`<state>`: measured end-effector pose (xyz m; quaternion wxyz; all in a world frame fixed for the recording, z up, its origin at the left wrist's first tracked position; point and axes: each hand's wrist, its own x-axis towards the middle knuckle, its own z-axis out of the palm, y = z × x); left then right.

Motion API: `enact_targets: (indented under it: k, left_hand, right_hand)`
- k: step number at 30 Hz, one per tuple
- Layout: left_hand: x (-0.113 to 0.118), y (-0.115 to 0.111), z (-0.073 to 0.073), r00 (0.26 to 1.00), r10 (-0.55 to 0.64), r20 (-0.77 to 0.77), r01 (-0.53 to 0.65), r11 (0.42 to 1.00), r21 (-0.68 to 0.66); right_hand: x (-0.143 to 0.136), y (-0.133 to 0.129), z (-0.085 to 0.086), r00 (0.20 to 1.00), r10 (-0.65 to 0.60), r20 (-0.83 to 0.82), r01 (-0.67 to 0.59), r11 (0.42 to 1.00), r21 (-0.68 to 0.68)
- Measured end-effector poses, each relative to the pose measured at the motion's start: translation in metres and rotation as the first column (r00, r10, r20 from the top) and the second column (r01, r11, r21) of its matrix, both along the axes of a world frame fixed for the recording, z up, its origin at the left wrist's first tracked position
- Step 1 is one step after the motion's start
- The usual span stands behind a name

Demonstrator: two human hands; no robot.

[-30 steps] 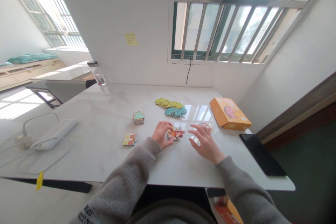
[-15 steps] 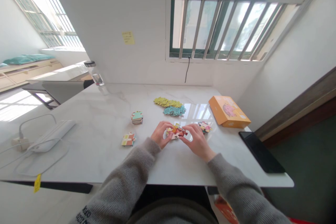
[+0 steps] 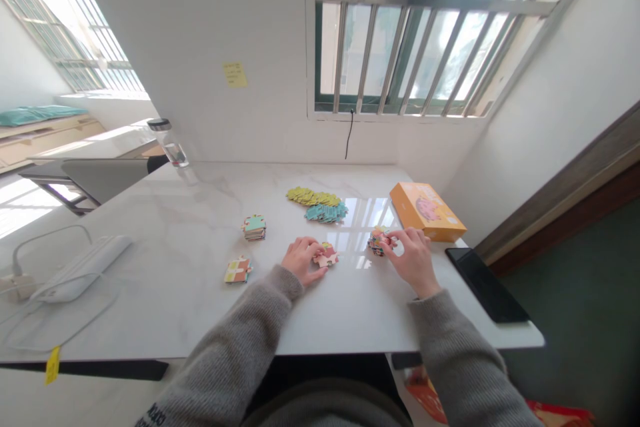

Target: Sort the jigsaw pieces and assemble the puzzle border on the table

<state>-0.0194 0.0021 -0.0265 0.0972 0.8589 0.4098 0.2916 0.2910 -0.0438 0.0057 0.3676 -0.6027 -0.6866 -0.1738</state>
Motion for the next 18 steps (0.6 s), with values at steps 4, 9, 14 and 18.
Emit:
enact_targets:
  k: [4, 9, 14, 18]
  left_hand:
    - [0.001, 0.0, 0.002, 1.0, 0.015, -0.019, -0.015, 1.0, -0.016]
    - [0.0, 0.002, -0.002, 1.0, 0.018, -0.006, -0.018, 1.0, -0.021]
    - [0.001, 0.001, -0.001, 1.0, 0.016, -0.015, -0.016, 1.0, -0.024]
    - [0.001, -0.001, 0.002, 1.0, 0.006, -0.003, -0.006, 1.0, -0.024]
  right_hand:
    - [-0.001, 0.001, -0.006, 0.999, -0.037, 0.038, 0.039, 0.998, -0.049]
    - [-0.005, -0.001, -0.003, 0.998, -0.058, 0.016, 0.059, 0.993, -0.103]
    - [-0.041, -0.013, 0.003, 0.985, 0.168, 0.039, -0.166, 0.985, -0.054]
    - [-0.082, -0.018, 0.001, 0.881, 0.471, 0.051, -0.447, 0.862, -0.239]
